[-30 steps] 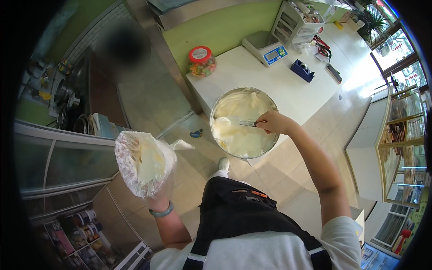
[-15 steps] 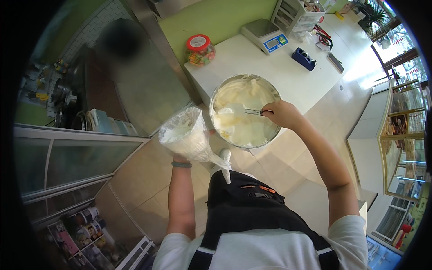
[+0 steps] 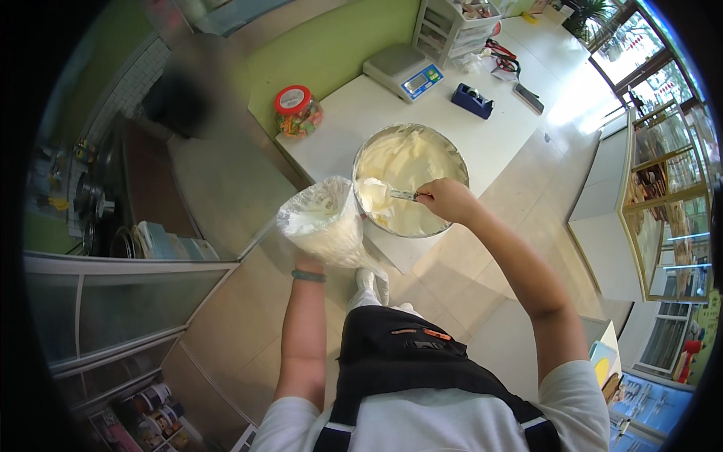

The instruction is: The person prepares crepes by piping white cream onto green and yellow crepe sheets, sprinkling dark crumbs, and rolling them into cylinders. They also refill a piping bag with cream and continue piping onto additional crepes.

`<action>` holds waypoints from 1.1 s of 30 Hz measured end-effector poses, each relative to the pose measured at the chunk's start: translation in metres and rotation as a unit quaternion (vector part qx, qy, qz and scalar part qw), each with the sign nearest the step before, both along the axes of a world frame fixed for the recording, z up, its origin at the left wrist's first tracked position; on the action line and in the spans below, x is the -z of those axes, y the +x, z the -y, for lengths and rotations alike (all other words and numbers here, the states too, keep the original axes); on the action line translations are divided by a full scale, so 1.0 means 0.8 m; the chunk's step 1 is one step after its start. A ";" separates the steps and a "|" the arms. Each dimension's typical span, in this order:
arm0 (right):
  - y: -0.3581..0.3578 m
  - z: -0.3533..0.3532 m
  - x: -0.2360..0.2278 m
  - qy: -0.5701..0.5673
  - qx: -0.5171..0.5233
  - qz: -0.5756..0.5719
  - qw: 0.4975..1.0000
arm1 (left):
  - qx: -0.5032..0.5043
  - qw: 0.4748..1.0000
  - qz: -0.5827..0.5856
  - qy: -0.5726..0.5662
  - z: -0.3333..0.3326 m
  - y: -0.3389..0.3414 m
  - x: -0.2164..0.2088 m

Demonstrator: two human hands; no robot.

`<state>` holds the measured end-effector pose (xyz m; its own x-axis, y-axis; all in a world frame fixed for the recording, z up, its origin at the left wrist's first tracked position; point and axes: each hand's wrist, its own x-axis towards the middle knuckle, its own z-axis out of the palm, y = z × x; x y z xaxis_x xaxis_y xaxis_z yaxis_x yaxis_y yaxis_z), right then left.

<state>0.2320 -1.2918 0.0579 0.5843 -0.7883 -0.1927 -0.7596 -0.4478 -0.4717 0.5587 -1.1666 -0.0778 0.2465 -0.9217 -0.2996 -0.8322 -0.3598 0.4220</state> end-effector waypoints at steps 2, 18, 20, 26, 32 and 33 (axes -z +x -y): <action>-0.008 0.005 -0.013 0.142 0.060 0.045 0.987 | 0.004 1.000 -0.011 0.001 0.007 -0.004 -0.001; 0.015 -0.183 -0.173 -0.274 0.083 0.198 0.938 | 0.036 0.807 -0.349 -0.474 -0.037 -0.077 -0.218; 0.021 -0.201 -0.169 -0.320 0.059 0.117 0.938 | 0.042 0.854 -0.207 -0.475 -0.035 -0.092 -0.238; 0.016 -0.209 -0.196 -0.337 -0.073 -0.012 0.939 | 0.033 0.825 0.059 -0.562 -0.018 -0.113 -0.257; -0.053 -0.203 -0.260 -0.248 -0.043 0.016 0.968 | -0.051 0.854 -0.077 -0.512 -0.036 -0.097 -0.255; -0.064 -0.197 -0.263 -0.208 -0.010 0.041 0.977 | -0.083 0.846 -0.140 -0.507 -0.042 -0.087 -0.257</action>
<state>0.1807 -1.1342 0.2685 0.6010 -0.7763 0.1903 -0.7158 -0.6287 -0.3038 0.4888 -1.1330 0.1279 0.4478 -0.6995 0.5569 -0.6223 0.2034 0.7559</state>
